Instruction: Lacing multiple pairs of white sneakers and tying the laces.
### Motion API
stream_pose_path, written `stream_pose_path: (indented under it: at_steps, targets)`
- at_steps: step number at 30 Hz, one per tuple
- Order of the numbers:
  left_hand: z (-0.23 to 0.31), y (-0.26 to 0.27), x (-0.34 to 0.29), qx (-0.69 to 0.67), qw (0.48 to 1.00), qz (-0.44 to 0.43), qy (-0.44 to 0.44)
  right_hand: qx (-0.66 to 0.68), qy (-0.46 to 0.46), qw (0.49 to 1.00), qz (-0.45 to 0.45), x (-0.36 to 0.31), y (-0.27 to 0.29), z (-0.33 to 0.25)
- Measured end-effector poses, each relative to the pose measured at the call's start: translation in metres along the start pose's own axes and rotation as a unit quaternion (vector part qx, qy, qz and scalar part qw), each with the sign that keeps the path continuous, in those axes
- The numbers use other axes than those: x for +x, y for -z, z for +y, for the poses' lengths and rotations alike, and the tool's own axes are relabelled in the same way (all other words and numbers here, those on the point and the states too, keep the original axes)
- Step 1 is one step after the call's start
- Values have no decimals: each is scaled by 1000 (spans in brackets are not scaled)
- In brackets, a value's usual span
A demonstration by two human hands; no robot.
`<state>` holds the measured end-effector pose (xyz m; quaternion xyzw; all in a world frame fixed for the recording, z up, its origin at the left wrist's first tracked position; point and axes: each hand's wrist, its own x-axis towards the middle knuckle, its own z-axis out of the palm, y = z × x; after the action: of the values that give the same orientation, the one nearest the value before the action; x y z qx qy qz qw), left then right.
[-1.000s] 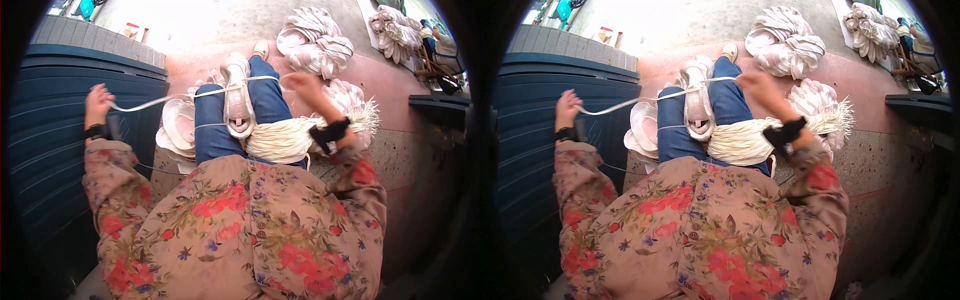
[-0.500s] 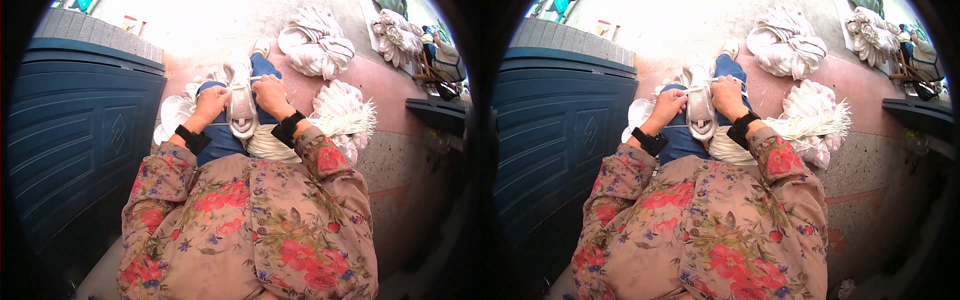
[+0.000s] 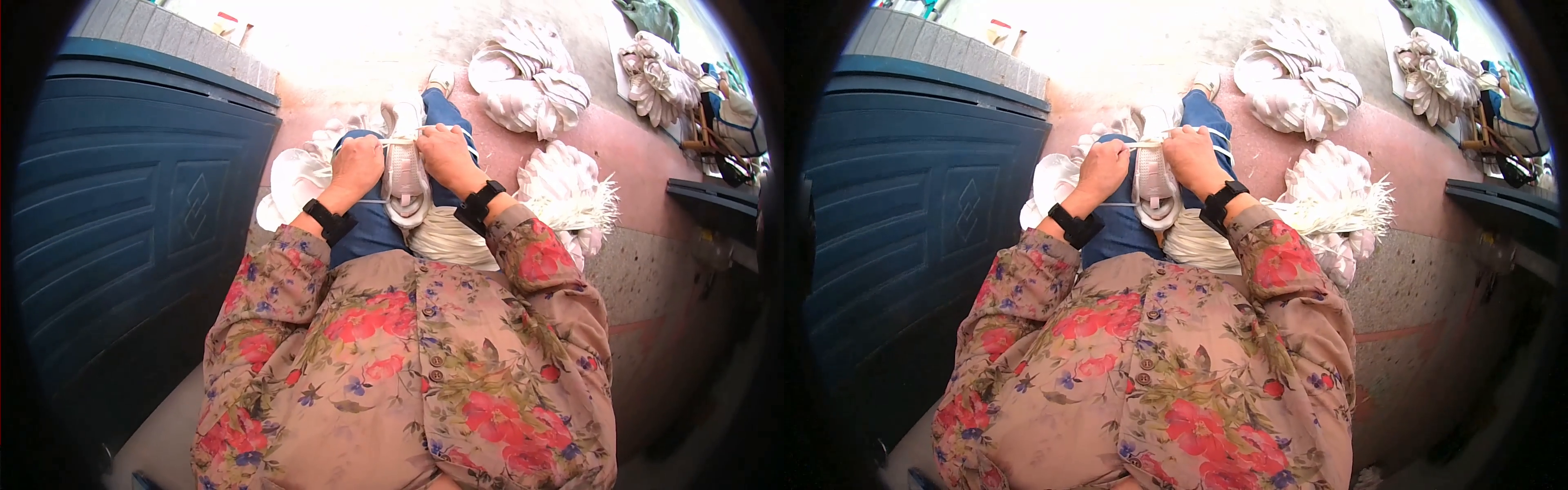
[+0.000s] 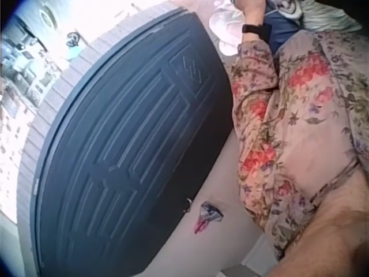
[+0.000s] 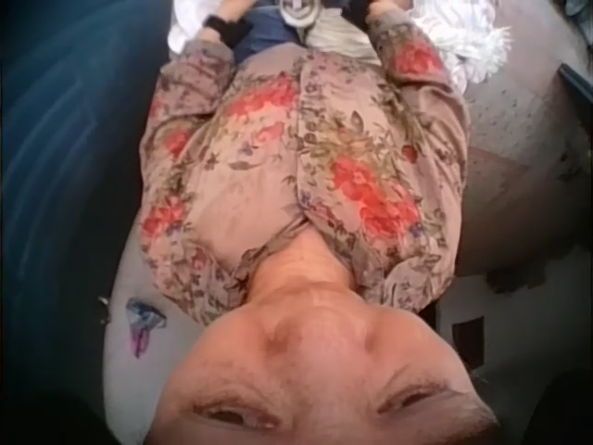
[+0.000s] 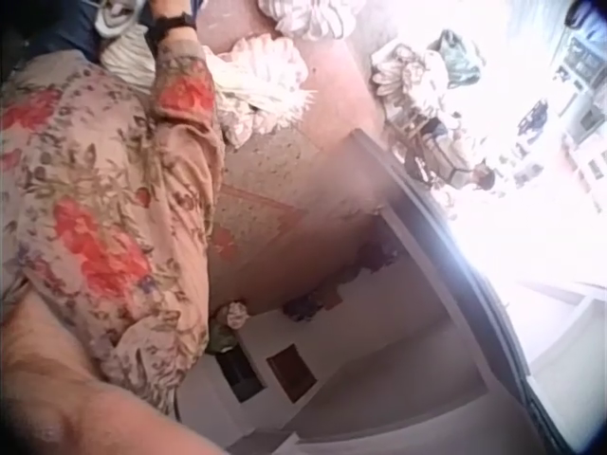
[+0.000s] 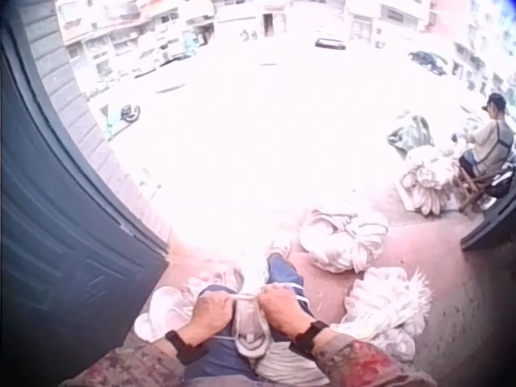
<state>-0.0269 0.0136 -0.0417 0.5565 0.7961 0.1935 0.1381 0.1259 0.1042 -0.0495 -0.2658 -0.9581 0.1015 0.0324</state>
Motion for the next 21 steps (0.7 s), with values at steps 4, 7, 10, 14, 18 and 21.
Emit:
stream_pose_path:
  at_steps: [4, 7, 10, 14, 18, 21]
  targets:
    - [-3, -3, 4, -3, 998, -19, -54, 25, -10, 998, 52, -5, -3, 3]
    - [5, 5, 8, 31, 995, -30, -95, 61, -41, 996, 46, -8, -2, 6]
    - [17, 16, 11, 87, 983, -29, -158, 67, -59, 994, 63, -13, 3, 10]
    - [23, 21, 14, 156, 969, -28, -189, 80, -105, 987, 88, -14, 8, 9]
    - [34, 20, 18, 182, 965, -56, -182, 64, -111, 989, 76, -15, 10, 11]
    - [35, 21, 21, 180, 961, -83, -194, 68, -102, 989, 80, -16, 10, 13]
